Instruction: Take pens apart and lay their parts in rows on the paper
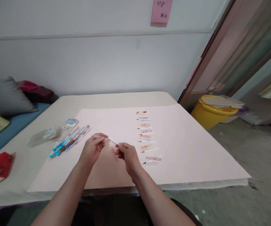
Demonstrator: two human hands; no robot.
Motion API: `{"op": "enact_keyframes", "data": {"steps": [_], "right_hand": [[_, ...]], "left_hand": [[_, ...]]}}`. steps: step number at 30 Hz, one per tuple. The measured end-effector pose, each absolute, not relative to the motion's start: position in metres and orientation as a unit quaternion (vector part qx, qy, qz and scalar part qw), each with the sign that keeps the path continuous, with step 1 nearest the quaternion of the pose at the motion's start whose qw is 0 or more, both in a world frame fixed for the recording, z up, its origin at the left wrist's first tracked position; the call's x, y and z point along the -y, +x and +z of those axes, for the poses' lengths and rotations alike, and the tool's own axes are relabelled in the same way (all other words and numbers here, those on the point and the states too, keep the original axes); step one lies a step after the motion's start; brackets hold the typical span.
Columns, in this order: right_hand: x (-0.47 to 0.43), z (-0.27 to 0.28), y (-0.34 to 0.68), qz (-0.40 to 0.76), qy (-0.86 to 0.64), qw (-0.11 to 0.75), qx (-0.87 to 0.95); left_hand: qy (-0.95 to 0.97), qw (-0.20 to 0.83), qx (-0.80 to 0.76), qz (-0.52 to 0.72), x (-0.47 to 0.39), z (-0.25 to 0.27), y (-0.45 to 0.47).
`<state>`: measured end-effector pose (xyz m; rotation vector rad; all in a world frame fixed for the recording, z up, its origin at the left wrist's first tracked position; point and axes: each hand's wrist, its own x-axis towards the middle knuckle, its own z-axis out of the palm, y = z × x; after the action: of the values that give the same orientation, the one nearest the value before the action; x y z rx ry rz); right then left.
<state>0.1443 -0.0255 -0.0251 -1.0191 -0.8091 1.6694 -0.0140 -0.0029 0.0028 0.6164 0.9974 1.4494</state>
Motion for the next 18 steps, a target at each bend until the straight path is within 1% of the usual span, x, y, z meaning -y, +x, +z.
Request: {"op": "enact_keyframes", "data": {"steps": [6, 13, 18], "right_hand": [[0.026, -0.022, 0.143, 0.668, -0.435, 0.485, 0.359], [0.024, -0.015, 0.145, 0.578, -0.447, 0.423, 0.535], [0.023, -0.018, 0.147, 0.522, -0.438, 0.412, 0.605]], "left_hand": [[0.293, 0.577, -0.455, 0.612, 0.004, 0.003, -0.011], [0.333, 0.560, -0.471, 0.595, 0.006, 0.002, -0.008], [0.359, 0.565, -0.481, 0.566, 0.009, 0.000, -0.002]]}}
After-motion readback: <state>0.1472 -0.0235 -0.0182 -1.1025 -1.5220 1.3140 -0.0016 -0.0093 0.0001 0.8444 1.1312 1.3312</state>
